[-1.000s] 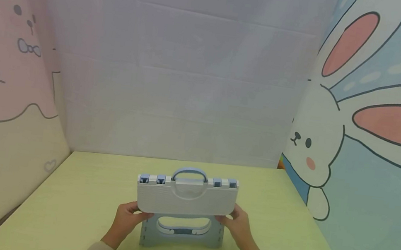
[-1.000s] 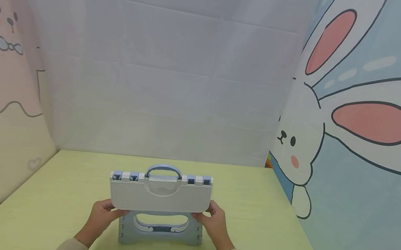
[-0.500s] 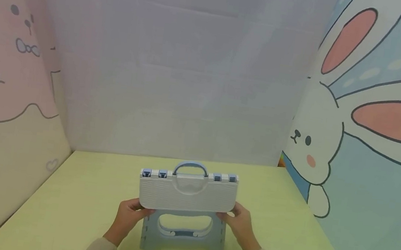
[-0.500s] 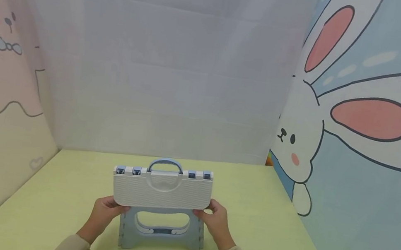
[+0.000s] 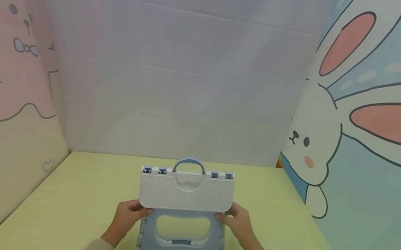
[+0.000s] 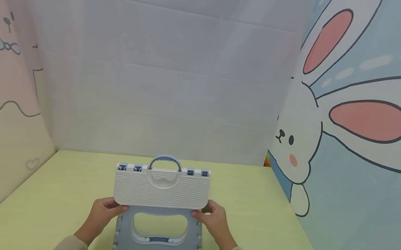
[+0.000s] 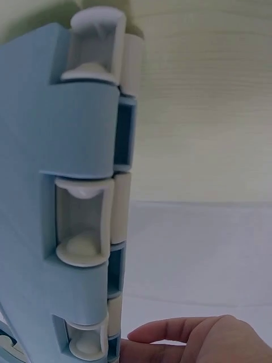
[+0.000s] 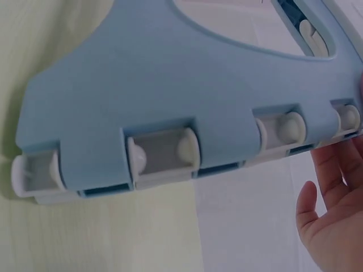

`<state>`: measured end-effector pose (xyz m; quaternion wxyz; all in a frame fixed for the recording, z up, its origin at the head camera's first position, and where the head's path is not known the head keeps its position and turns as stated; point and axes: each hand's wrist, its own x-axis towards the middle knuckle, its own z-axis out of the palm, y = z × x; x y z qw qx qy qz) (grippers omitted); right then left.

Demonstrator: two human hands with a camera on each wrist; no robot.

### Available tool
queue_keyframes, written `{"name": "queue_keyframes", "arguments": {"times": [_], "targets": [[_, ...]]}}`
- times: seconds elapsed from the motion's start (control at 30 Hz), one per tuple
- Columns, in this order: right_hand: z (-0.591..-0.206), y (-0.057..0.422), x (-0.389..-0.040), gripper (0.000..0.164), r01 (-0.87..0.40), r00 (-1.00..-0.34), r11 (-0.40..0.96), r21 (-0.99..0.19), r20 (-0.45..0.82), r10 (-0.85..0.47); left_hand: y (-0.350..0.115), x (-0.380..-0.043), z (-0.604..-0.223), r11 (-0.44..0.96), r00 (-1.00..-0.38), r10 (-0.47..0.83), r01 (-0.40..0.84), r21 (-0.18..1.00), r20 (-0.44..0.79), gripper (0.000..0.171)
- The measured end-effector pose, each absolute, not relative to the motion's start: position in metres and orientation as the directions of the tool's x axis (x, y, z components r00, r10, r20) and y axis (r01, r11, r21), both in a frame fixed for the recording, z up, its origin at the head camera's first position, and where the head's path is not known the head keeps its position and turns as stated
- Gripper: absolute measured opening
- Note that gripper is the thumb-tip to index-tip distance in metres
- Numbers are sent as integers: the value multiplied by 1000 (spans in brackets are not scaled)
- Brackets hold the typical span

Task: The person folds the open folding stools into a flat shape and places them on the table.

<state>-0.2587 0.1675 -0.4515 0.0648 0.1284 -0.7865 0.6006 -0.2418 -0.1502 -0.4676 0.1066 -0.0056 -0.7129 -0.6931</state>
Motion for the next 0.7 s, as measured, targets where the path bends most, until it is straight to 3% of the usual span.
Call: {"name": "queue_keyframes", "arguments": {"times": [0.2,0.7], "targets": [[-452,169,-260,32,-284,-956,277,-918,250,-152,-151,-238,-466,61,-977,-128,162,985,169,26],[-452,173,-261,40,-288,-944,245,-926,231,-236,-170,-243,-467,119,-992,76,114,986,105,31]]}}
